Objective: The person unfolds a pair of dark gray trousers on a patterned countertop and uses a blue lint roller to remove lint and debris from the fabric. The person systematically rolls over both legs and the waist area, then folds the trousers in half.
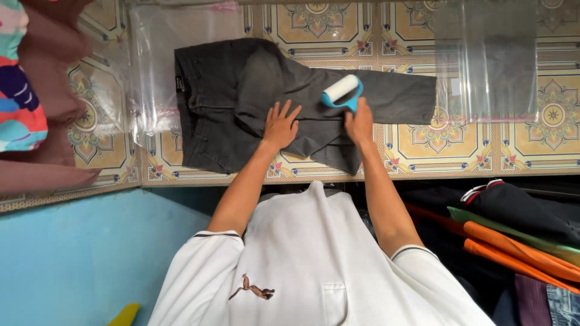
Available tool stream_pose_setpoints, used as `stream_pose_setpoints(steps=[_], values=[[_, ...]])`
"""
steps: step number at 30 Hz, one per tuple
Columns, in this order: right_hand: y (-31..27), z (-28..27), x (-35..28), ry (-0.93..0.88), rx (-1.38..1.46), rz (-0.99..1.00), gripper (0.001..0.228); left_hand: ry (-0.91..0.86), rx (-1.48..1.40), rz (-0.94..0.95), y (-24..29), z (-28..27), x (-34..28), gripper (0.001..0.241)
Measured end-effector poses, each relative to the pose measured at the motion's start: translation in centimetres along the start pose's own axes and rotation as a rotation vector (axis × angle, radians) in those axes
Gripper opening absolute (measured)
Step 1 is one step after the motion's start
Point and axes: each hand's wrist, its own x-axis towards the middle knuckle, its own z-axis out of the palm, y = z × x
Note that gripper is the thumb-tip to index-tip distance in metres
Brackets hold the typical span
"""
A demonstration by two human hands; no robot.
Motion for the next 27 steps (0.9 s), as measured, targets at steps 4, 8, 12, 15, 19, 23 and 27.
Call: stream_pose_setpoints(steps=[4,8,12,15,19,23,27], values=[[-2.2,-1.3,-0.4,-0.141,-0.005,-0.024,0.033,-0.046,0.072,-0.280,0.5,0.2,0.9,0.055],[-1.9,-2.9,-3.1,-0.228,0.037,0.029,0.035,-0.061,0.159,-0.419,-2.0,4.1,4.1,0.062],[-2.2,-4.4,-4.0,-0.209,0.076,0.075,0.042,0.393,0.262,-0.020,-0.7,1.6,6.4,0.045],[-2.0,-2.2,-2.6,-0.149,0.023,0.070,0.050,0.212,0.145,0.110,-0.2,1.5,9.1,0.053],[-0.1,-0.1,0.1,-0.008,-0.035,0.019,0.051,-0.141,0.189,-0.171,0.5,0.7,12.3,0.067],[-2.0,-2.5,1.7,-0.201,-0.111,0.080,0.040,-0.234,0.211,-0.309,0.8,-1.4,13.0,0.085],[-3.0,-6.2,0.8,-0.334,-0.095,0.167,0.027,0.009,0.208,-0.202,2.4,-1.0,11.1,0.089]])
